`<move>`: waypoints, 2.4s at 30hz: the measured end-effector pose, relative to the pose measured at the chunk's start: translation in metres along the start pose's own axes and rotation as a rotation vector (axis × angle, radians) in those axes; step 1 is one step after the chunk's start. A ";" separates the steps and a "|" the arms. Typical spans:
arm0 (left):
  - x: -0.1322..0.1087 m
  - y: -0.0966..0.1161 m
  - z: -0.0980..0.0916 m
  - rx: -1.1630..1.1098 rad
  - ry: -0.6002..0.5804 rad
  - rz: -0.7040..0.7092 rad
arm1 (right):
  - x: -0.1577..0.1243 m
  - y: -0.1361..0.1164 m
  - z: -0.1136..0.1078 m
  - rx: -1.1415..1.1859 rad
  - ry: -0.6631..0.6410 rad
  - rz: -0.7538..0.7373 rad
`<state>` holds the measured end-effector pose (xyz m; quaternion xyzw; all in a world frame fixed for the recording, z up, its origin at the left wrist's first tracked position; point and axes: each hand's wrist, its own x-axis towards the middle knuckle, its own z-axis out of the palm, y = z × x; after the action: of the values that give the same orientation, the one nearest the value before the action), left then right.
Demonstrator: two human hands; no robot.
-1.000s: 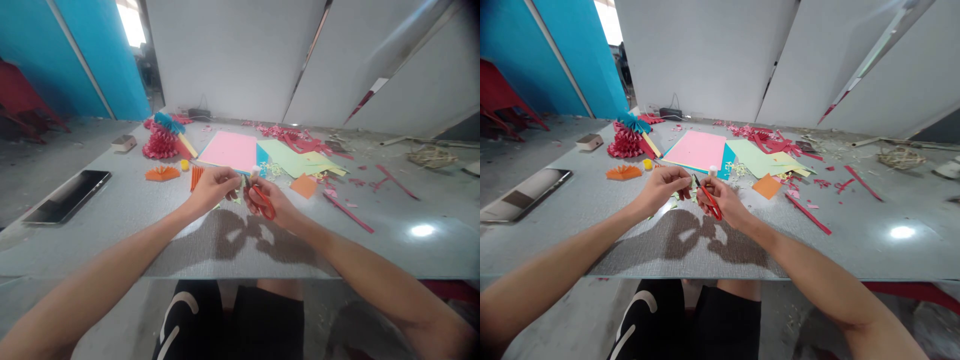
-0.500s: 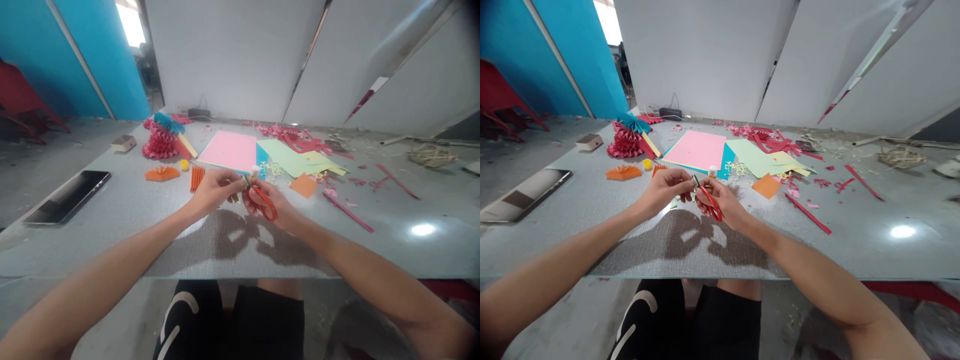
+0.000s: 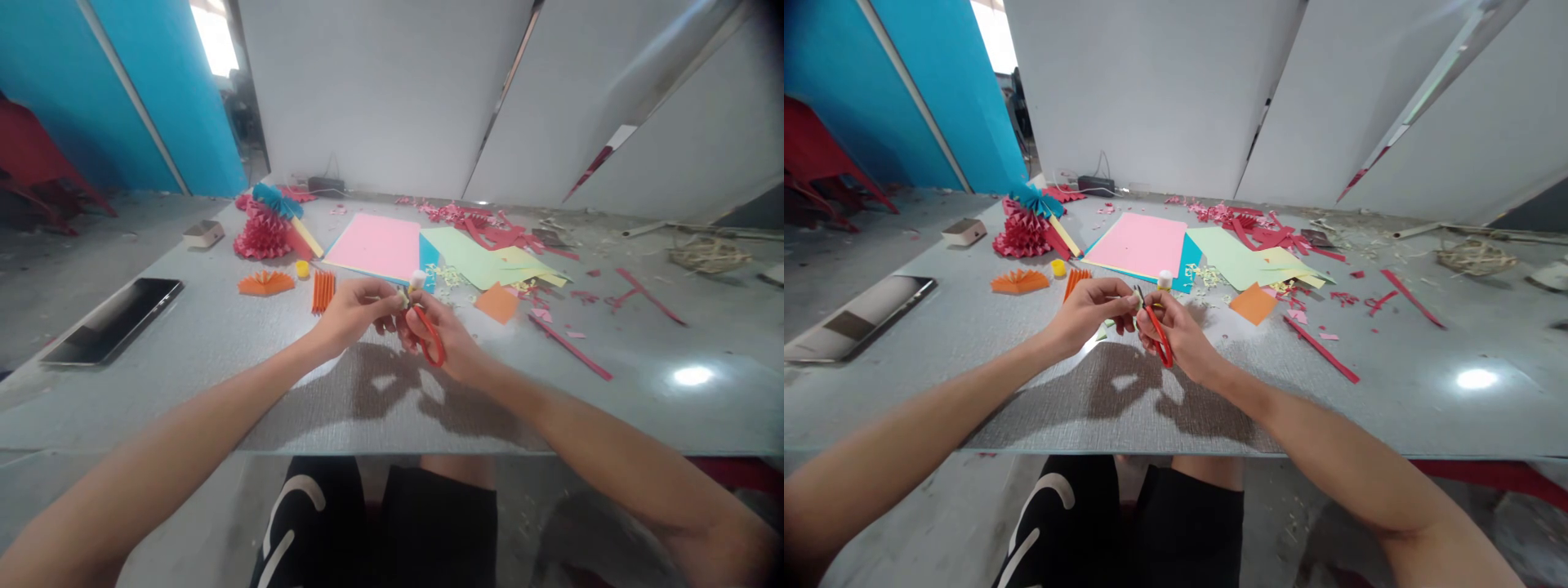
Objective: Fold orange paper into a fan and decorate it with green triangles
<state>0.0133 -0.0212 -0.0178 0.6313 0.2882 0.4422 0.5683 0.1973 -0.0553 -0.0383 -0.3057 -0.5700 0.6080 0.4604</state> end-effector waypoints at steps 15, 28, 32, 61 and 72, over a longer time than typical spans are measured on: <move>0.002 -0.004 -0.002 0.011 -0.025 0.006 | 0.000 0.000 0.001 0.010 0.009 -0.014; 0.000 0.008 -0.005 0.046 0.061 -0.001 | 0.003 -0.001 -0.004 0.067 0.038 0.020; 0.001 0.007 -0.005 0.079 0.059 -0.005 | 0.003 -0.003 -0.004 0.046 0.058 0.029; 0.000 0.011 -0.003 0.110 0.006 -0.036 | 0.008 -0.013 -0.012 0.018 0.048 0.083; -0.001 0.005 -0.003 0.115 0.120 0.039 | 0.007 -0.011 -0.010 0.008 0.032 0.080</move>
<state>0.0090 -0.0220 -0.0133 0.6406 0.3345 0.4729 0.5041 0.2059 -0.0451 -0.0280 -0.3359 -0.5474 0.6234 0.4461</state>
